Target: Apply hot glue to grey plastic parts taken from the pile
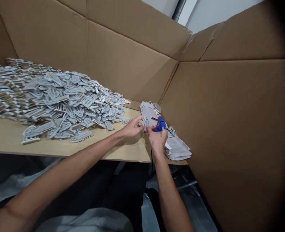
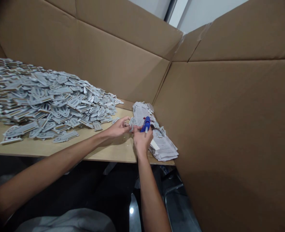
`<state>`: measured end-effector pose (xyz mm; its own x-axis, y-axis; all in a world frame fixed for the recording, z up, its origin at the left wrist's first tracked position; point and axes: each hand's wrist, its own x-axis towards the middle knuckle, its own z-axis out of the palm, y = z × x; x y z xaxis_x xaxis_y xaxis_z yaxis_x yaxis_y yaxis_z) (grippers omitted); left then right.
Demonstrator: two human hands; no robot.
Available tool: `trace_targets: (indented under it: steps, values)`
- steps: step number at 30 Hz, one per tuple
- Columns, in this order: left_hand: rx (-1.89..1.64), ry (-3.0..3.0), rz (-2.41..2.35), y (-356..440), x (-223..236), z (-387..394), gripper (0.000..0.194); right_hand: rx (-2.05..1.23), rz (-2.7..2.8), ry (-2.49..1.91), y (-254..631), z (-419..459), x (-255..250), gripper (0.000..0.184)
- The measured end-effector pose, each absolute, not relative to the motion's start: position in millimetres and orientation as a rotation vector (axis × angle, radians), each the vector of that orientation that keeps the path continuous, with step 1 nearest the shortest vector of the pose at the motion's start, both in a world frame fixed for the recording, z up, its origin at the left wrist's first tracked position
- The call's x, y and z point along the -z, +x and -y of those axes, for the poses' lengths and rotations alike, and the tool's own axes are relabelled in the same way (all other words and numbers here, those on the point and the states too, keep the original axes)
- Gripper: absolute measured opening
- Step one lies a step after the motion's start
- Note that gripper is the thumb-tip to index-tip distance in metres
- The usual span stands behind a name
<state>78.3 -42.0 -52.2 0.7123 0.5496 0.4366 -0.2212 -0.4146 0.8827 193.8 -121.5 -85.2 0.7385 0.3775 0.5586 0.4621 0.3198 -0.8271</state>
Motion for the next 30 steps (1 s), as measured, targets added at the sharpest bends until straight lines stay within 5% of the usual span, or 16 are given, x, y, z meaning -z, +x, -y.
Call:
trace_targets:
  steps: [12,19,26,30]
  values:
    - [-0.956,1.912,-0.296,75,47,53,0.032,0.271,0.900,-1.339,192,127,88,0.027]
    - [-0.925,1.686,-0.377,73,39,51,0.045,0.249,0.977,-1.286,203,125,88,0.038]
    - [-0.994,1.721,-0.389,69,33,37,0.008,0.118,1.126,-1.355,228,143,79,0.051]
    - [-0.980,1.655,-0.402,71,32,35,0.009,0.115,1.296,-1.374,232,152,78,0.049]
